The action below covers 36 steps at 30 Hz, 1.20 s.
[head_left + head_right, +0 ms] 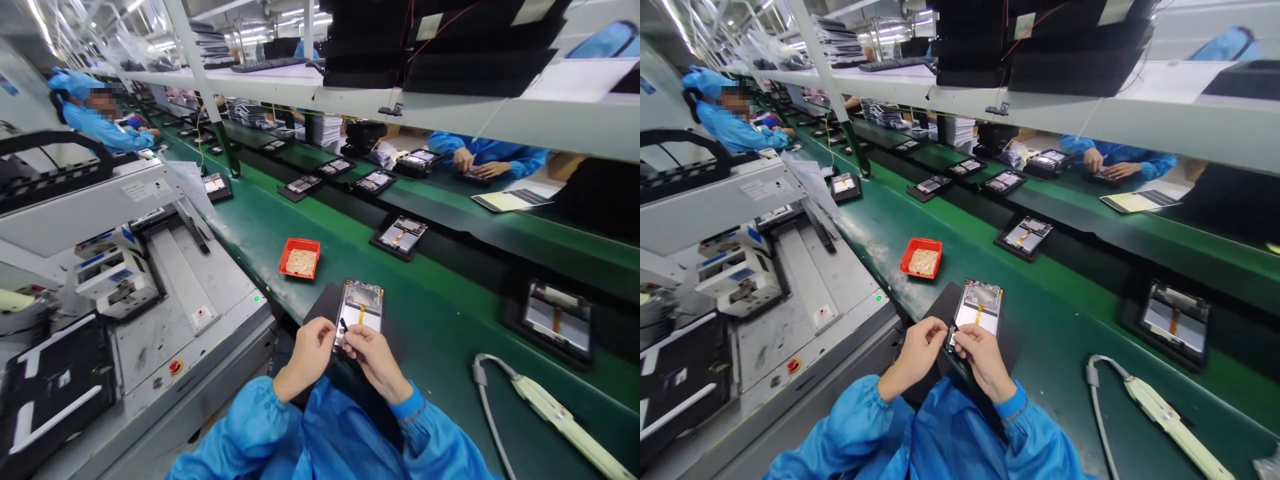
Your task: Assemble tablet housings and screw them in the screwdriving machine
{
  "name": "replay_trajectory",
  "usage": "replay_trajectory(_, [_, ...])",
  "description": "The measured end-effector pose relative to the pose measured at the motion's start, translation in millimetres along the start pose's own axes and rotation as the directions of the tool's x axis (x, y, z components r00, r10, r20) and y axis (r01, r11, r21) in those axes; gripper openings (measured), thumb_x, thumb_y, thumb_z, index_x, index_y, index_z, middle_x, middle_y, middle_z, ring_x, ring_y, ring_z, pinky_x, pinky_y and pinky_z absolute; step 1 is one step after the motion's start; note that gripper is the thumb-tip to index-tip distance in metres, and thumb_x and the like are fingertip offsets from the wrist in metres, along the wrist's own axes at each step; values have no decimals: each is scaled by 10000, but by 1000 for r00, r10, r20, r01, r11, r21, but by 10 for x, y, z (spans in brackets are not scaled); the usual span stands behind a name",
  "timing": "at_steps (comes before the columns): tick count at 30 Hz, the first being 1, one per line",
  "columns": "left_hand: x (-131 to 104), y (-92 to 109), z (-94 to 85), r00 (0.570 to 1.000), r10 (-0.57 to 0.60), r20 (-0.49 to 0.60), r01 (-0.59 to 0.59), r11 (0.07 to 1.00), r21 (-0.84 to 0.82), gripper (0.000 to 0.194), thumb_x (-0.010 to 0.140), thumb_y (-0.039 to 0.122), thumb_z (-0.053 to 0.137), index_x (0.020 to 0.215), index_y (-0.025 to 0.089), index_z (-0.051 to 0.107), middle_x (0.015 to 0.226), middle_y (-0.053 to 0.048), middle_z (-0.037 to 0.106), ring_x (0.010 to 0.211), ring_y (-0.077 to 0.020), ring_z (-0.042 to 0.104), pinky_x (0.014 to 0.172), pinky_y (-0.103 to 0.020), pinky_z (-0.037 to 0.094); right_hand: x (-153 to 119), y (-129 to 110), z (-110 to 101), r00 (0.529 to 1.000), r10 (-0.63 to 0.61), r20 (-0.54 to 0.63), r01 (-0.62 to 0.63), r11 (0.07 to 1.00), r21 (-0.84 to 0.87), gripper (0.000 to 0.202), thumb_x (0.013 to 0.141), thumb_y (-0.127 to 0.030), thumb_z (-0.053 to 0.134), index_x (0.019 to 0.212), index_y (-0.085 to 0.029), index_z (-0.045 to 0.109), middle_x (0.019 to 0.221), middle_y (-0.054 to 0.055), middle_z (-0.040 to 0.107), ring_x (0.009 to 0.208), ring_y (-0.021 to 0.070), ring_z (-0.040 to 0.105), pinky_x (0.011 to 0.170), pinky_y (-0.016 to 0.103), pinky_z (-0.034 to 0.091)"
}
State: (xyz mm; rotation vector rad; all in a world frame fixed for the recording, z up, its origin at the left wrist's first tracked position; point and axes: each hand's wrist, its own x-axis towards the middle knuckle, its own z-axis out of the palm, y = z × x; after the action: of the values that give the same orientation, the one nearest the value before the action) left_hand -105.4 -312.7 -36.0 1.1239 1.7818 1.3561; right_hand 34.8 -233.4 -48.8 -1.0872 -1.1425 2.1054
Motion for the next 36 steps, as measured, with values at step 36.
replay_trajectory(36, [27,-46,-40,972,168,162,-229,818,527,252,915,169,462,927,192,713,864,-87,685,790,-209,640,710,-315,484,218,309,58,999,-13,32,14,999,-52,429,583,-526,870,648,-151,671,535,0,531,518,113,427,501,264,327])
